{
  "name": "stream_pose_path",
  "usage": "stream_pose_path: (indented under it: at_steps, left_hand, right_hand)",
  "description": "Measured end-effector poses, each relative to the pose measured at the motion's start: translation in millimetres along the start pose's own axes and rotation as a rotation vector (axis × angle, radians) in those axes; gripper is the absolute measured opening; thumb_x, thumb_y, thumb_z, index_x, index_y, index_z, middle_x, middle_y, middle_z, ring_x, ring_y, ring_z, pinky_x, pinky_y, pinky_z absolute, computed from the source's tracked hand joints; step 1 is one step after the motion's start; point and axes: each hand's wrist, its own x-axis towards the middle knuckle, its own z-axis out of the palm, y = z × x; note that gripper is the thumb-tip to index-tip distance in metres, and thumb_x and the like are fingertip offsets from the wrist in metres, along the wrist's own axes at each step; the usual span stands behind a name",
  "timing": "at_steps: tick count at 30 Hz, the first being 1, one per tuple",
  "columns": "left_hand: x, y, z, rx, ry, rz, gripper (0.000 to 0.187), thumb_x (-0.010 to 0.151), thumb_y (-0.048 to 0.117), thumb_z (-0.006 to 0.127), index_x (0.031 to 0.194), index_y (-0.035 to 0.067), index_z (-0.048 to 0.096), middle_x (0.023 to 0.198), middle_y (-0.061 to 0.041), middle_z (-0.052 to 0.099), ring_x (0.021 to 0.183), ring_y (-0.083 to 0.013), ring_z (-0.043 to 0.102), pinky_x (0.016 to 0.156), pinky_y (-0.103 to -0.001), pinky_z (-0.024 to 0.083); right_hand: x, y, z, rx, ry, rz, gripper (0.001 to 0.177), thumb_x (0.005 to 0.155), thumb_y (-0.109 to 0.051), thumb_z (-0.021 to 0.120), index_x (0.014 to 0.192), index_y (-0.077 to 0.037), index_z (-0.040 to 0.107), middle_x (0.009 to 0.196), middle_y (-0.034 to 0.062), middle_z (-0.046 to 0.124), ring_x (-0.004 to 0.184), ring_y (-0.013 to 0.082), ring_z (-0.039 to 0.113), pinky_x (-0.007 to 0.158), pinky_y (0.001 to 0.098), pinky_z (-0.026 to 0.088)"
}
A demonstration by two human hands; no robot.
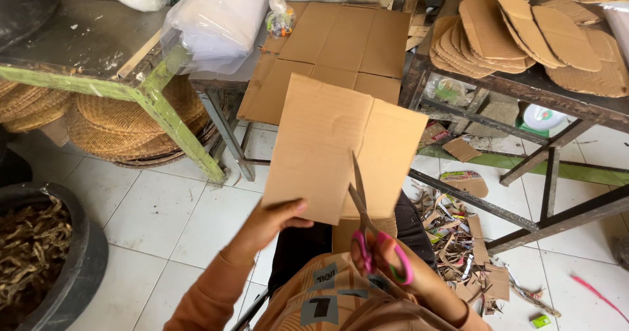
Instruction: The person uses pink-handled scissors to cut a rectangular piece of corrugated cardboard into a rounded rectangular shape. The person repeatedly trims the edges and corners, then places the finished piece on a nearby stack of similar cutouts.
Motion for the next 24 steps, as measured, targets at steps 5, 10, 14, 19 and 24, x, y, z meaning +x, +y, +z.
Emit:
stream_pose_path:
  at_steps: [5, 10, 14, 19, 24]
  left_hand:
    - [1, -23, 35, -0.196, 0.059, -0.056, 0.047, 0.090, 0.020, 0.072, 0.129, -0.004, 0.061, 0.120, -0.015, 0.071, 0.104, -0.0235, 0.073, 0.082, -0.037, 0.066]
    - [-4, -11, 22, -0.066, 0.012, -0.045, 0.044, 0.091, 0.019, 0.070, 0.128, -0.005, 0.061, 0.116, -0.019, 0.071, 0.099, -0.0262, 0.074, 0.079, -0.037, 0.067]
    - [-9, -5, 8, -0.010, -0.014, -0.041, 0.043, 0.092, 0.018, 0.069, 0.128, -0.004, 0.061, 0.115, -0.019, 0.072, 0.097, -0.0261, 0.075, 0.077, -0.036, 0.067]
    - [-6, -34, 34, -0.270, -0.063, -0.019, 0.040, 0.096, 0.016, 0.065, 0.130, -0.006, 0.060, 0.118, -0.019, 0.070, 0.102, -0.0258, 0.073, 0.084, -0.036, 0.065]
    - [-7, -43, 37, -0.216, -0.036, 0.001, 0.037, 0.097, 0.016, 0.065, 0.128, -0.004, 0.060, 0.118, -0.018, 0.070, 0.100, -0.0255, 0.074, 0.085, -0.037, 0.066]
  right_hand:
    - [23, 7, 6, 0.225, 0.391, 0.026, 0.096, 0.072, -0.088, 0.048, 0.105, 0.002, 0.062, 0.088, 0.0079, 0.062, 0.078, 0.0179, 0.061, 0.073, 0.0307, 0.051]
    - [24, -3, -12, 0.063, 0.350, 0.102, 0.098, 0.067, -0.088, 0.052, 0.111, 0.000, 0.062, 0.091, 0.0099, 0.068, 0.079, 0.0178, 0.067, 0.068, 0.0298, 0.053]
    - [22, -4, -34, -0.024, 0.236, 0.027, 0.104, 0.067, -0.090, 0.054, 0.118, 0.001, 0.064, 0.096, 0.0090, 0.070, 0.078, 0.0164, 0.068, 0.062, 0.0272, 0.049]
    - [36, 29, -28, 0.082, 0.290, -0.198, 0.091, 0.087, -0.076, 0.068, 0.121, 0.007, 0.056, 0.097, 0.0094, 0.062, 0.086, 0.0176, 0.061, 0.078, 0.0335, 0.052]
    - [35, 26, -25, -0.068, 0.363, -0.221, 0.103, 0.086, -0.080, 0.063, 0.142, 0.007, 0.058, 0.096, 0.0052, 0.057, 0.086, 0.0137, 0.052, 0.077, 0.0281, 0.044]
